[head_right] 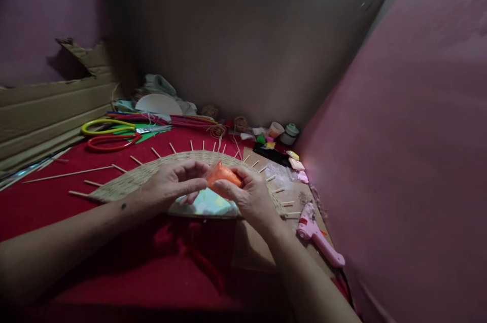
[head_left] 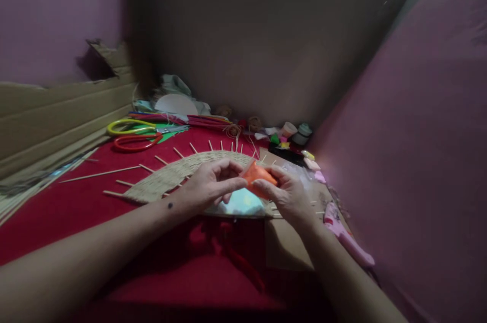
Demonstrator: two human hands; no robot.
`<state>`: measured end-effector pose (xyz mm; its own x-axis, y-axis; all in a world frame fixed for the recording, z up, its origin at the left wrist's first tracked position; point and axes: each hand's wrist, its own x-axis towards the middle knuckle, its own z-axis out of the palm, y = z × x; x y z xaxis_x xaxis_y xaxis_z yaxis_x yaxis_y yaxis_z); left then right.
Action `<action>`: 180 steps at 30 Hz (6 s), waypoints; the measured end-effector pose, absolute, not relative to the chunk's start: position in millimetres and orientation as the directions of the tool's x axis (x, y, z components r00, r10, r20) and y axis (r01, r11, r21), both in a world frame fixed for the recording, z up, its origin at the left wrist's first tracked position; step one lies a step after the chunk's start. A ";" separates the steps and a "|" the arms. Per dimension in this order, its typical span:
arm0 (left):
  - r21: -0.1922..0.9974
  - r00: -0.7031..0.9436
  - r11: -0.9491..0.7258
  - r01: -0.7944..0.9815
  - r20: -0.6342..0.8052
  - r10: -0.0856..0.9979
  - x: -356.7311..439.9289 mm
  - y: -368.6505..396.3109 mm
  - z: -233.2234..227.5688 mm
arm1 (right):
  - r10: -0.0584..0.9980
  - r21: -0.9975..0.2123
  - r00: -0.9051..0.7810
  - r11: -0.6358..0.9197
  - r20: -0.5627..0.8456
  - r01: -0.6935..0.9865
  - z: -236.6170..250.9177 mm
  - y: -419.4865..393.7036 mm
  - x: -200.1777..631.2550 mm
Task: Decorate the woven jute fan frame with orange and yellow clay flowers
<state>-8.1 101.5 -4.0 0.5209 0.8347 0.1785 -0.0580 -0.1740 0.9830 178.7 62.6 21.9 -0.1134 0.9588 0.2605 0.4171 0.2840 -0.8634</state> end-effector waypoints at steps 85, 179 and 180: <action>0.993 0.844 0.009 0.122 -0.108 0.525 -11.7 96.0 2.9 | 0.990 -0.969 -0.132 -0.074 -0.044 -0.234 -17.7 58.7 181.6; 0.269 0.667 -0.899 0.346 0.603 0.437 -5.6 70.8 -13.5 | 0.775 -0.345 -0.290 0.537 0.561 0.770 -12.9 25.7 155.2; 0.279 0.649 -0.889 0.364 0.608 0.457 -6.0 72.3 -12.8 | 0.780 -0.356 -0.274 0.527 0.562 0.772 -12.8 26.1 156.1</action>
<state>-6.0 72.3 -12.8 0.6490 0.4570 0.6082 0.3642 -0.8886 0.2789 156.1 26.1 -12.8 -0.2736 0.7804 0.5622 0.7716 0.5270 -0.3561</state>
